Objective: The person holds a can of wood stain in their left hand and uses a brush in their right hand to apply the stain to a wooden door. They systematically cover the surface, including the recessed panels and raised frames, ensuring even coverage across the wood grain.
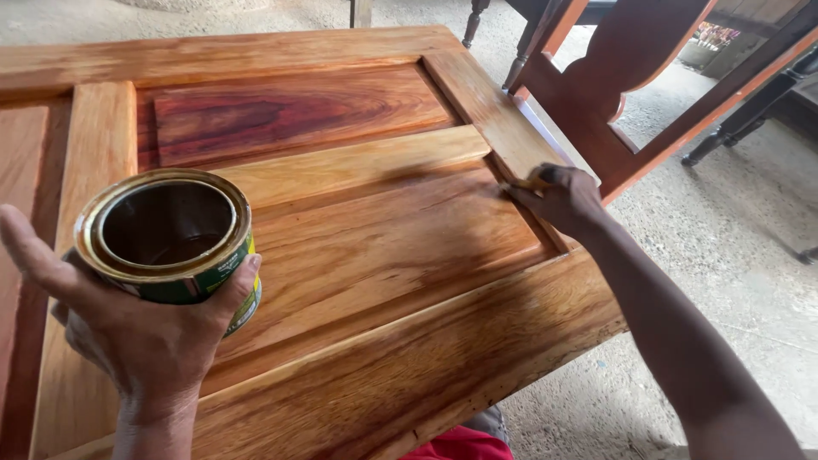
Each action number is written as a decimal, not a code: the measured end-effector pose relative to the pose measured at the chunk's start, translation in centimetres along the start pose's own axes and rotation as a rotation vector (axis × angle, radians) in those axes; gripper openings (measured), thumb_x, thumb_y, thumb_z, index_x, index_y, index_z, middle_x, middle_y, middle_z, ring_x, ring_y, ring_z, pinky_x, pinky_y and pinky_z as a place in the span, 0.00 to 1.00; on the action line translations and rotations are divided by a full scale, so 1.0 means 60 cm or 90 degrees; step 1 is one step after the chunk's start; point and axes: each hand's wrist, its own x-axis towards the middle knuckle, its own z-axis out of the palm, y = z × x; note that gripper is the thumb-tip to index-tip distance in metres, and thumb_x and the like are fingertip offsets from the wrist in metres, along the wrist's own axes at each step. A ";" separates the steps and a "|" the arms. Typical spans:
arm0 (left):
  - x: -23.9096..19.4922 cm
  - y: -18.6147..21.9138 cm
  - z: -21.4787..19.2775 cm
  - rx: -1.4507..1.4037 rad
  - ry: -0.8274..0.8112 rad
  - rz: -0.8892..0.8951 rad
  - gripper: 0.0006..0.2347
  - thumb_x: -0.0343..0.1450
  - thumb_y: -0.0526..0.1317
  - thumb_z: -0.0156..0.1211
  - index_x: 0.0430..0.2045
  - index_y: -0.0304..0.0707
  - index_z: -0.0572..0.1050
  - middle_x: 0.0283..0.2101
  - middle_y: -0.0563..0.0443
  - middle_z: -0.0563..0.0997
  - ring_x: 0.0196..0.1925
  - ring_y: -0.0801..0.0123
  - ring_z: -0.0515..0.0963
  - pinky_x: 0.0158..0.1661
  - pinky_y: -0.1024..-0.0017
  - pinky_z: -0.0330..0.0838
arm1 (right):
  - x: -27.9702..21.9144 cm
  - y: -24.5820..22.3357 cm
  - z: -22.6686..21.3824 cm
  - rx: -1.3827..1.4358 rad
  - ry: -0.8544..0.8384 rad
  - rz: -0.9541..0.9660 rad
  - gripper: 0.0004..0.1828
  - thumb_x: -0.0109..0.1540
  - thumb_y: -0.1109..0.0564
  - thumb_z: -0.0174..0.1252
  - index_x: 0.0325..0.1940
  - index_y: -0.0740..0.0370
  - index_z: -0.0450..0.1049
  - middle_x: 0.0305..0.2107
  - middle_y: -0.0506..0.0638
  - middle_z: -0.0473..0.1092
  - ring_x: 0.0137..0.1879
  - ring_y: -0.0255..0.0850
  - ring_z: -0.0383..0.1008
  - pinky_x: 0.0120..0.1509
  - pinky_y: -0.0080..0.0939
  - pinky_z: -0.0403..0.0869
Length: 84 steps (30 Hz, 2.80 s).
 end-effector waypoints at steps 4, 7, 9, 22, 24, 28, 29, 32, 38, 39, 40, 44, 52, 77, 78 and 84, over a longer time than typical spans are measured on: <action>-0.011 -0.030 0.010 0.144 0.007 0.020 0.56 0.66 0.63 0.74 0.73 0.34 0.33 0.65 0.33 0.69 0.66 0.48 0.72 0.67 0.51 0.68 | -0.063 0.018 -0.055 -0.008 -0.140 0.140 0.18 0.62 0.38 0.66 0.33 0.54 0.82 0.19 0.45 0.75 0.23 0.38 0.70 0.28 0.43 0.66; -0.019 -0.034 0.008 0.080 -0.009 -0.021 0.56 0.66 0.65 0.70 0.74 0.33 0.34 0.66 0.34 0.66 0.68 0.47 0.70 0.64 0.52 0.66 | -0.090 0.057 -0.082 0.161 -0.184 0.139 0.16 0.56 0.43 0.68 0.34 0.57 0.82 0.23 0.45 0.78 0.27 0.34 0.77 0.30 0.37 0.76; -0.015 -0.026 0.003 0.159 -0.005 -0.006 0.56 0.66 0.67 0.72 0.73 0.32 0.36 0.63 0.35 0.68 0.64 0.47 0.71 0.63 0.49 0.67 | -0.096 0.062 -0.108 0.131 -0.209 0.262 0.17 0.58 0.45 0.68 0.40 0.62 0.84 0.27 0.53 0.81 0.29 0.40 0.81 0.34 0.42 0.80; 0.001 -0.031 -0.007 0.102 0.031 0.059 0.45 0.66 0.63 0.77 0.63 0.28 0.54 0.60 0.39 0.72 0.58 0.54 0.76 0.58 0.56 0.73 | -0.193 -0.256 -0.058 0.523 -0.236 -0.005 0.10 0.62 0.54 0.66 0.38 0.64 0.77 0.29 0.51 0.77 0.35 0.35 0.78 0.36 0.33 0.80; -0.002 -0.032 -0.008 0.038 0.030 0.085 0.39 0.67 0.56 0.76 0.61 0.27 0.58 0.60 0.40 0.72 0.59 0.56 0.77 0.58 0.62 0.73 | -0.210 -0.221 -0.042 0.715 -0.258 0.189 0.12 0.59 0.55 0.66 0.42 0.64 0.77 0.28 0.50 0.78 0.29 0.36 0.78 0.31 0.35 0.81; 0.002 -0.016 -0.023 -0.053 -0.019 0.046 0.35 0.68 0.54 0.76 0.59 0.29 0.64 0.56 0.43 0.76 0.54 0.60 0.81 0.54 0.67 0.77 | -0.263 -0.066 -0.025 0.624 -0.174 0.354 0.11 0.59 0.55 0.65 0.41 0.65 0.79 0.27 0.54 0.77 0.28 0.38 0.77 0.29 0.37 0.78; 0.005 -0.009 -0.026 -0.064 -0.011 0.060 0.35 0.68 0.54 0.77 0.58 0.25 0.64 0.56 0.40 0.77 0.54 0.59 0.82 0.55 0.67 0.79 | -0.270 -0.043 -0.042 0.575 -0.123 0.389 0.10 0.60 0.55 0.65 0.41 0.65 0.79 0.28 0.54 0.78 0.29 0.38 0.78 0.30 0.37 0.79; 0.013 0.018 -0.041 -0.138 -0.034 0.037 0.30 0.69 0.50 0.77 0.56 0.24 0.69 0.55 0.40 0.80 0.53 0.60 0.85 0.55 0.69 0.82 | -0.291 0.000 -0.075 0.445 -0.019 0.419 0.11 0.60 0.55 0.65 0.42 0.65 0.79 0.30 0.55 0.78 0.31 0.38 0.79 0.31 0.38 0.79; 0.016 0.019 -0.045 -0.218 -0.037 -0.023 0.28 0.70 0.49 0.78 0.55 0.28 0.72 0.54 0.43 0.82 0.52 0.65 0.84 0.57 0.71 0.83 | -0.305 -0.092 -0.070 0.184 0.022 0.279 0.12 0.63 0.51 0.63 0.40 0.63 0.78 0.25 0.50 0.76 0.28 0.35 0.77 0.29 0.37 0.75; 0.011 0.007 -0.042 -0.170 -0.029 0.026 0.29 0.70 0.50 0.75 0.57 0.29 0.70 0.54 0.42 0.82 0.51 0.63 0.83 0.57 0.70 0.84 | -0.303 -0.123 -0.056 0.265 -0.032 0.284 0.12 0.62 0.51 0.64 0.36 0.63 0.77 0.20 0.49 0.75 0.25 0.35 0.75 0.28 0.37 0.72; 0.005 -0.015 -0.027 -0.158 -0.028 0.026 0.29 0.70 0.50 0.75 0.57 0.29 0.70 0.54 0.42 0.82 0.51 0.63 0.83 0.57 0.70 0.84 | -0.299 -0.157 -0.043 0.274 -0.037 0.278 0.12 0.62 0.51 0.64 0.36 0.63 0.77 0.20 0.49 0.75 0.25 0.35 0.75 0.28 0.37 0.72; 0.001 -0.035 -0.020 0.045 0.092 0.107 0.44 0.73 0.58 0.63 0.73 0.43 0.37 0.58 0.45 0.75 0.61 0.64 0.81 0.65 0.71 0.73 | -0.272 -0.305 0.003 0.455 -0.142 0.158 0.11 0.62 0.51 0.65 0.35 0.61 0.74 0.21 0.46 0.70 0.28 0.30 0.67 0.29 0.34 0.68; 0.019 -0.026 -0.030 -0.011 0.083 0.087 0.49 0.71 0.60 0.61 0.74 0.47 0.27 0.55 0.52 0.77 0.58 0.68 0.83 0.63 0.73 0.75 | -0.188 -0.480 0.016 0.676 -0.267 -0.039 0.10 0.63 0.51 0.64 0.42 0.59 0.76 0.28 0.43 0.75 0.34 0.27 0.72 0.35 0.30 0.73; 0.050 0.014 -0.037 0.027 0.088 0.010 0.56 0.67 0.59 0.77 0.72 0.32 0.32 0.53 0.49 0.82 0.60 0.58 0.81 0.66 0.54 0.57 | -0.110 -0.501 0.003 0.490 -0.179 -0.653 0.11 0.63 0.59 0.63 0.49 0.63 0.77 0.41 0.53 0.75 0.47 0.49 0.76 0.54 0.47 0.76; 0.049 0.014 -0.038 0.031 0.088 0.000 0.56 0.66 0.59 0.77 0.72 0.31 0.32 0.53 0.49 0.82 0.60 0.57 0.81 0.66 0.54 0.57 | -0.110 -0.491 0.007 0.494 -0.172 -0.658 0.11 0.63 0.59 0.62 0.49 0.64 0.77 0.41 0.53 0.75 0.47 0.49 0.76 0.54 0.47 0.76; 0.047 0.016 -0.041 0.034 0.108 0.028 0.56 0.68 0.59 0.76 0.73 0.35 0.31 0.54 0.51 0.82 0.61 0.59 0.80 0.68 0.55 0.57 | -0.116 -0.330 -0.027 0.341 -0.190 -0.435 0.10 0.58 0.55 0.68 0.42 0.59 0.80 0.30 0.47 0.77 0.37 0.38 0.79 0.37 0.40 0.76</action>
